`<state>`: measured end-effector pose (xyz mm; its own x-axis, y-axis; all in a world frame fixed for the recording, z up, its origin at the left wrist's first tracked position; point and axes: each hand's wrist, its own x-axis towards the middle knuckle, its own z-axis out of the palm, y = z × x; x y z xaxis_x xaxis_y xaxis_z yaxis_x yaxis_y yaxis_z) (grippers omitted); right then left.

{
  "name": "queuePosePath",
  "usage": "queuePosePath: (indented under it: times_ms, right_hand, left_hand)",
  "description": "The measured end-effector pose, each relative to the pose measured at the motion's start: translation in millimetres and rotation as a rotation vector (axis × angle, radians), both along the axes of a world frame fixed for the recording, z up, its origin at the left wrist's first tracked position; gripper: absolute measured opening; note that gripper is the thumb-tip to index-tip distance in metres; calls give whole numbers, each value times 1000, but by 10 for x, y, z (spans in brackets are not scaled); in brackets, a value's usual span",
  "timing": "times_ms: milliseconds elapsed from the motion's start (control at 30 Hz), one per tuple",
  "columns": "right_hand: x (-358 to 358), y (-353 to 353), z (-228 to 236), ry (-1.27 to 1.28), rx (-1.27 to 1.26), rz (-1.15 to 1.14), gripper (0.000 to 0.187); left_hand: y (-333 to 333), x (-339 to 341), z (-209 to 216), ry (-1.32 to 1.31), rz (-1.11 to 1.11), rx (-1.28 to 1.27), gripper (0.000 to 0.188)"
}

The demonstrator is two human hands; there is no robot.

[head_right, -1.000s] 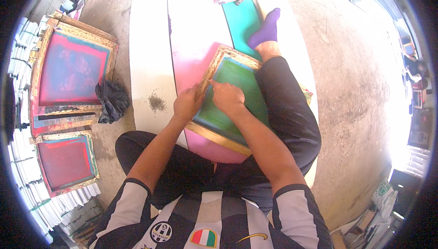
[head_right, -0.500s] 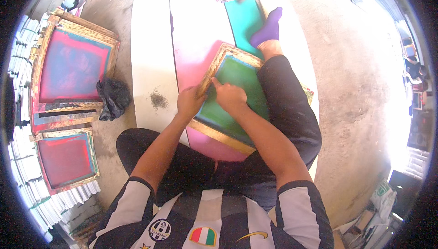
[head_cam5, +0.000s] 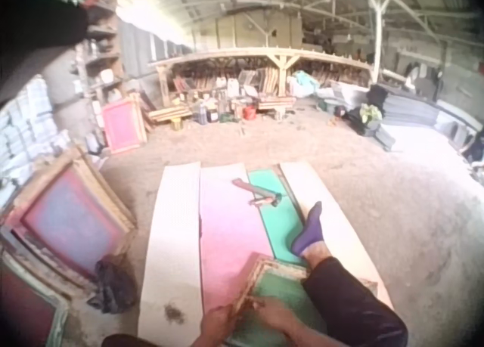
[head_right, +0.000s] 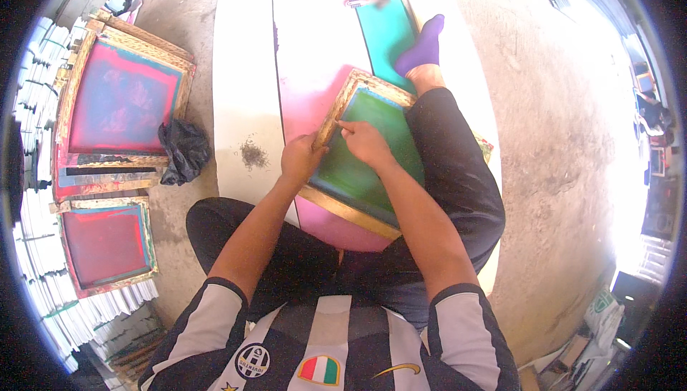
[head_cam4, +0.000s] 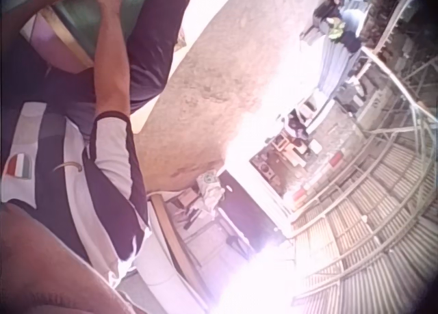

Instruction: The person sits on the floor and uses a small metal tool to scrape or adjust the edge of a green screen printing frame. They repeatedly work along the frame's border, occasionally repositioning the frame and tool.

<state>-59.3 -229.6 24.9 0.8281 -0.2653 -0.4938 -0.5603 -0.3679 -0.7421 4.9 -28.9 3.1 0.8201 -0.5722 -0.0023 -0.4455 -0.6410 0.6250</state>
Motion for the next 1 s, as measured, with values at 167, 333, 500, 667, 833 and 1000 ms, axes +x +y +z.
queuePosePath:
  times_ms: [167, 333, 500, 667, 833, 1000]
  right_hand:
    - [-44, 202, 379, 73, -383, 157, 41]
    - [-37, 211, 432, 123, -499, 224, 44]
    - [124, 379, 644, 244, -608, 375, 48]
    - [212, 579, 622, 290, -600, 309, 54]
    - [-4, 135, 2, 2, -125, 57, 49]
    - [-76, 362, 188, 59, -463, 167, 44]
  left_hand:
    - [47, 23, 25, 42, 10, -1, 39]
    - [1, 17, 13, 52, 20, 16, 43]
    - [14, 44, -50, 75, 35, 44, 47]
    - [3, 26, -73, 69, 39, 19, 45]
    - [-20, 54, -60, 46, -5, 53, 41]
    - [5, 42, 62, 60, 27, -41, 33]
